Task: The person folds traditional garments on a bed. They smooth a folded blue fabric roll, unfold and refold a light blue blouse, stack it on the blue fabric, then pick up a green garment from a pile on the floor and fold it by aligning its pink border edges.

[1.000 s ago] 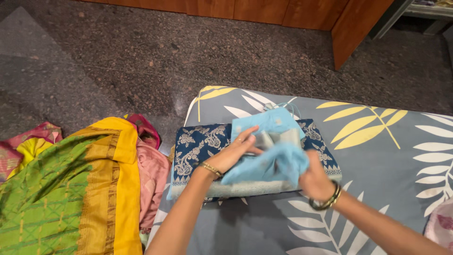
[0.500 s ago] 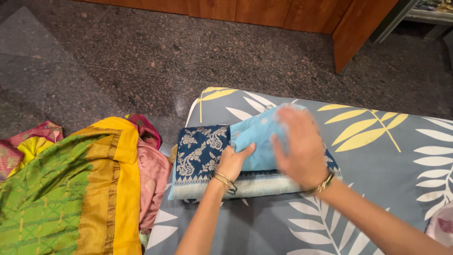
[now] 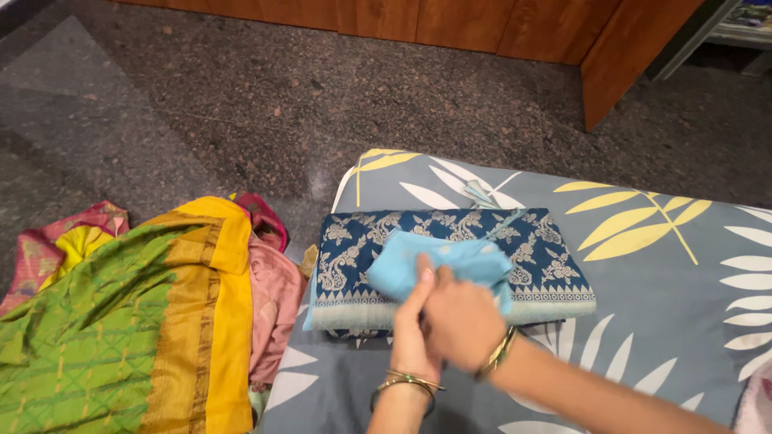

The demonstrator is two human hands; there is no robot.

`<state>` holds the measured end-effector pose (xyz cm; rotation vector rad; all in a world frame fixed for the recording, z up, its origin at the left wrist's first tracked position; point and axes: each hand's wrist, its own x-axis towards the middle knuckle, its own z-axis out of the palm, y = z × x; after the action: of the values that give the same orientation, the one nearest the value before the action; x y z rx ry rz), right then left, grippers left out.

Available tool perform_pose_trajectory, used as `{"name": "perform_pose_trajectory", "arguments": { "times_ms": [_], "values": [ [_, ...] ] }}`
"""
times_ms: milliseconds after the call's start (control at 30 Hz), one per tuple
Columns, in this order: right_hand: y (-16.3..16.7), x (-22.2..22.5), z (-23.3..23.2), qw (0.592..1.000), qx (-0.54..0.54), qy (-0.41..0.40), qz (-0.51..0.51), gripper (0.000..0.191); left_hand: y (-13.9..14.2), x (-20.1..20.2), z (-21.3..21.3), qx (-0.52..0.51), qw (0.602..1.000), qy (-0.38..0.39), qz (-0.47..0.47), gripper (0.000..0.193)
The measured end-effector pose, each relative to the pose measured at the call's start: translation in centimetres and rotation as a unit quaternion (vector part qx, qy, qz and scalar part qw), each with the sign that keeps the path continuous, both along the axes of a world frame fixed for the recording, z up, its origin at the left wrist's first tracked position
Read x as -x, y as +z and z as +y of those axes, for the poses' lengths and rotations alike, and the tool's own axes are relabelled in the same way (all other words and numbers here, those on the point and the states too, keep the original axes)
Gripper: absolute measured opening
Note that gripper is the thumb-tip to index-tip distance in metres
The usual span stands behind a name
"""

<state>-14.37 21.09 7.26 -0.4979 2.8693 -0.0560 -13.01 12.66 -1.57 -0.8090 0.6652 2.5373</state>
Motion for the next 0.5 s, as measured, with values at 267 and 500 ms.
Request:
{"name": "perform_pose_trajectory", "arguments": {
  "times_ms": [267, 500],
  "values": [
    [3.3, -0.3, 5.1, 0.954, 0.216, 0.028, 0.209, 0.104, 2.2, -1.6, -5.2, -0.054, 0.988, -0.031, 0.139, 0.056],
    [-0.5, -1.9, 10.4, 0.619, 0.648, -0.178, -0.407, 0.100, 6.0, -0.1, -4.4, 0.026, 0.943, -0.261, 0.206, 0.056]
  ]
}}
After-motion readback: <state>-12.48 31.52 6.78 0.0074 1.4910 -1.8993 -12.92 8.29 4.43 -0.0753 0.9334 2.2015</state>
